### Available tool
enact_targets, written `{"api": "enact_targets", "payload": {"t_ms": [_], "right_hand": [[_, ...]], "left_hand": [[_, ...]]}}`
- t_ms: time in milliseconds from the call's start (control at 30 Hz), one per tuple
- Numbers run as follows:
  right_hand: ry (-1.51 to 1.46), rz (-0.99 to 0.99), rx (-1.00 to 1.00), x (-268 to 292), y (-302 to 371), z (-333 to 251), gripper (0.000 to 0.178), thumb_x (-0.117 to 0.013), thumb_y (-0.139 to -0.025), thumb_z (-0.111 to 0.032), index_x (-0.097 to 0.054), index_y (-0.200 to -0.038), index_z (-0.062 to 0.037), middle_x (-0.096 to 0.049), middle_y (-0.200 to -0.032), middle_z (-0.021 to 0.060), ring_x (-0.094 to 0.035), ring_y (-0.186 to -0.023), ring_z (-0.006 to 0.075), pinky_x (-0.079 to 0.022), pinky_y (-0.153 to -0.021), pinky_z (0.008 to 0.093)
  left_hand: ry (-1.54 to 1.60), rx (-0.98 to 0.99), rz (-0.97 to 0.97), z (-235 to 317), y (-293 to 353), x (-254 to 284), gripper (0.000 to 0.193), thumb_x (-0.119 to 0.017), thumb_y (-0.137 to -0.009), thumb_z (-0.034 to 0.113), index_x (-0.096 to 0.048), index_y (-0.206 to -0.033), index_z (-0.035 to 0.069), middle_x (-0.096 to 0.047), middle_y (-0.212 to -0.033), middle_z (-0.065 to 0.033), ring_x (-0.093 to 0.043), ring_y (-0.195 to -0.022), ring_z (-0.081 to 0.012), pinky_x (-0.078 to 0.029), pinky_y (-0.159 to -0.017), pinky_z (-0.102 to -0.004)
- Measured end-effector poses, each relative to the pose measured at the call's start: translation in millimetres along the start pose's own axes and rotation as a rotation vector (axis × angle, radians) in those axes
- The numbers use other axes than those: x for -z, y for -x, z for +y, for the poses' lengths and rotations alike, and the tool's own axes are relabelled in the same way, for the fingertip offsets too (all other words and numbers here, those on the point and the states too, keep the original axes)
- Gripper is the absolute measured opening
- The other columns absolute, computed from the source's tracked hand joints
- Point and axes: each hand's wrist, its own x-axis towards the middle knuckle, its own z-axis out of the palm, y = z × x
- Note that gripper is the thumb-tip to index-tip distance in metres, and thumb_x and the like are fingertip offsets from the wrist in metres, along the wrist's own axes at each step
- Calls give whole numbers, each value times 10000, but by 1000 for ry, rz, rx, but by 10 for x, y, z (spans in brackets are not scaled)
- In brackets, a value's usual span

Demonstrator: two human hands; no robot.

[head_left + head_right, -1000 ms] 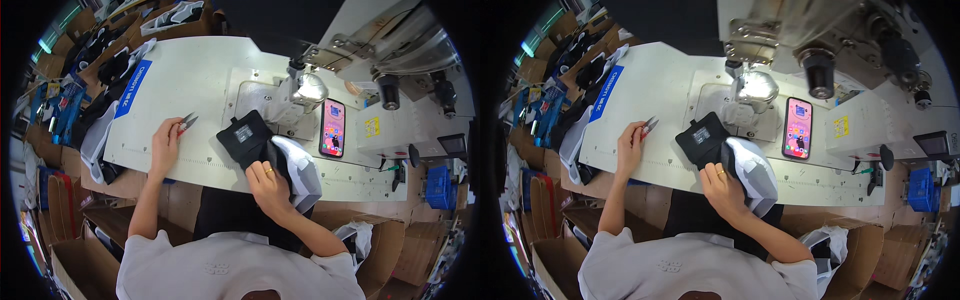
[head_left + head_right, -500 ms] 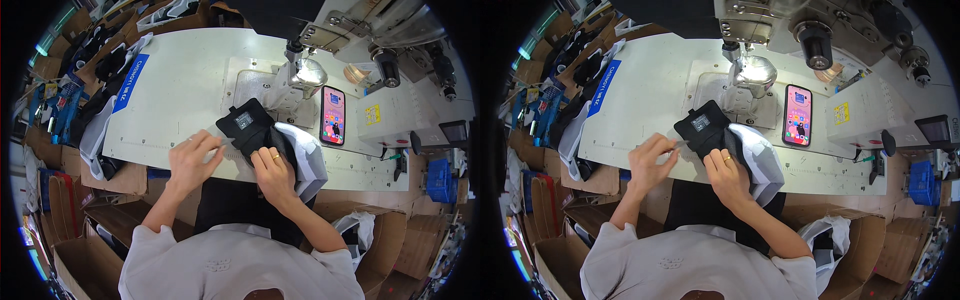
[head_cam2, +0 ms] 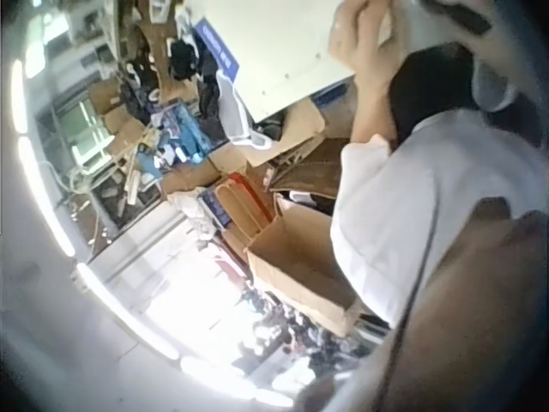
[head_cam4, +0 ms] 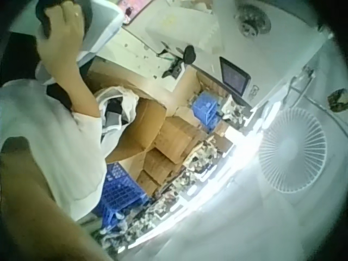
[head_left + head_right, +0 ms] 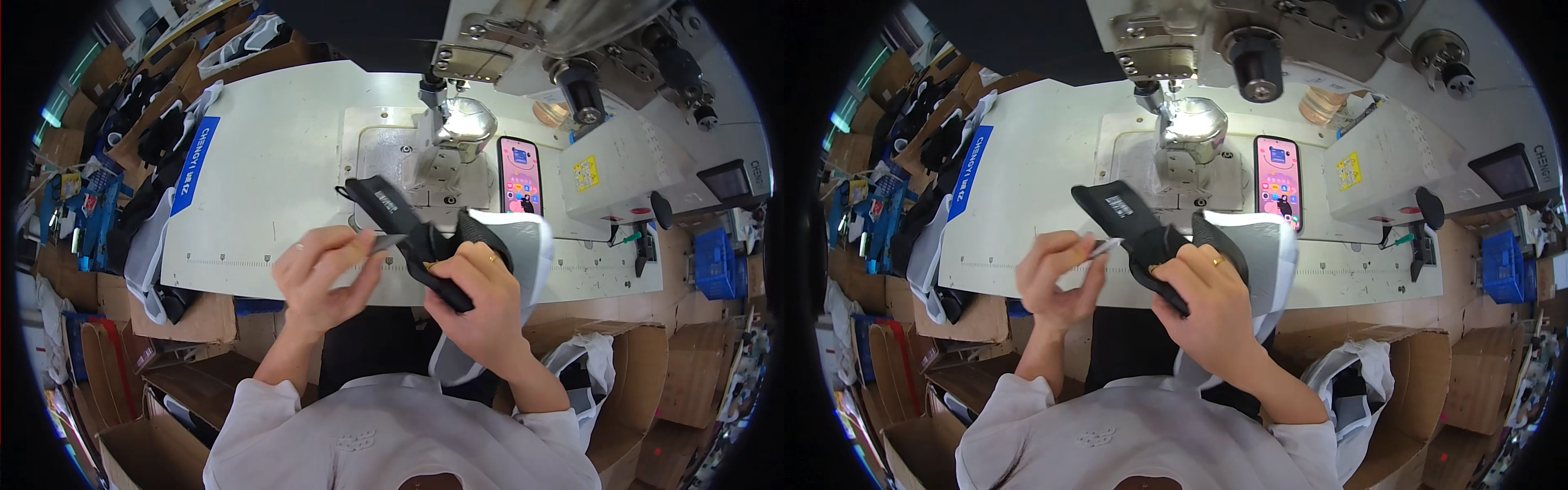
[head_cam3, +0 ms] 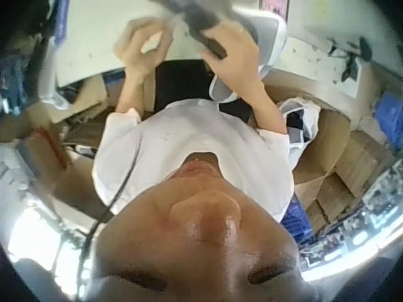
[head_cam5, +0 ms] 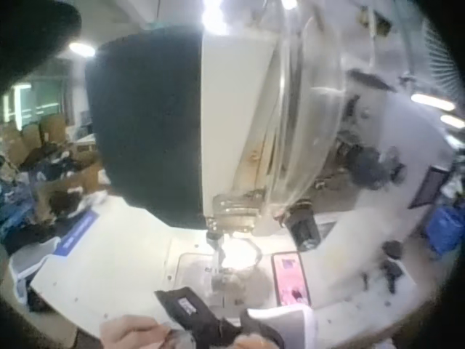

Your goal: The person stitches shoe components together using a sewing machine and trims excess thread using thread snips.

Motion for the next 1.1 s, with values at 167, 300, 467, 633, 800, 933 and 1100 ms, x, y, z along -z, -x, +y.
{"api": "enact_targets", "payload": {"t_ms": [167,300,467,633,800,933,1100], "right_hand": [[460,-150,204,-311,353,276,168,-676,-685,-69,-569,-814,-73,-461,-833,47,-538,-803,190,-478,-628,300],[502,-155,261,-534,544,294,123,-671,-754,-64,-610,-860,-52,-486,-820,36,-548,-774,167,-480,-620,279],[517,-113,257,-615,535,241,104,-664,-758,-69,-600,-839,-65,-482,-813,22,-546,-757,152,-474,-607,253],[513,-53,253,-478,538,273,113,-650,-736,-96,-594,-833,-83,-492,-826,11,-558,-764,126,-484,-612,234],[668,176,122,367,930,467,150,-652,-718,-115,-609,-857,-78,-526,-847,52,-573,-804,207,-477,-618,326],[983,359,-396,1324,1836,437,284,-740,-619,-20,-649,-887,-48,-579,-930,130,-580,-923,340,-468,-807,433],[1289,554,-908,1496,3424,577,337,-678,-654,68,-625,-969,-39,-573,-1075,108,-557,-1052,341,-436,-913,436]], "left_hand": [[-34,215,-185,8,-108,3,290,-817,-696,28,-703,-960,68,-640,-834,-47,-644,-624,-191,-490,-530,-266],[-150,286,-505,-83,50,-159,242,-788,-775,138,-700,-990,69,-622,-871,-43,-630,-703,-234,-486,-599,-296],[-87,311,-585,-174,109,-341,220,-769,-799,203,-681,-950,69,-617,-888,-31,-638,-734,-239,-489,-621,-318],[9,300,-492,-278,39,-580,147,-746,-836,142,-667,-908,41,-618,-794,-59,-628,-674,-187,-486,-604,-299],[-72,515,-266,-786,126,-404,147,-689,-913,121,-684,-1004,5,-642,-833,-71,-590,-706,-126,-483,-636,-252],[-133,473,-366,-936,306,-234,295,-665,-937,181,-653,-1160,-12,-648,-1122,-152,-640,-972,-233,-537,-800,-312],[-192,419,-298,-631,197,-251,362,-595,-980,202,-593,-1286,9,-523,-1354,-196,-499,-1264,-330,-479,-1018,-417]]}}
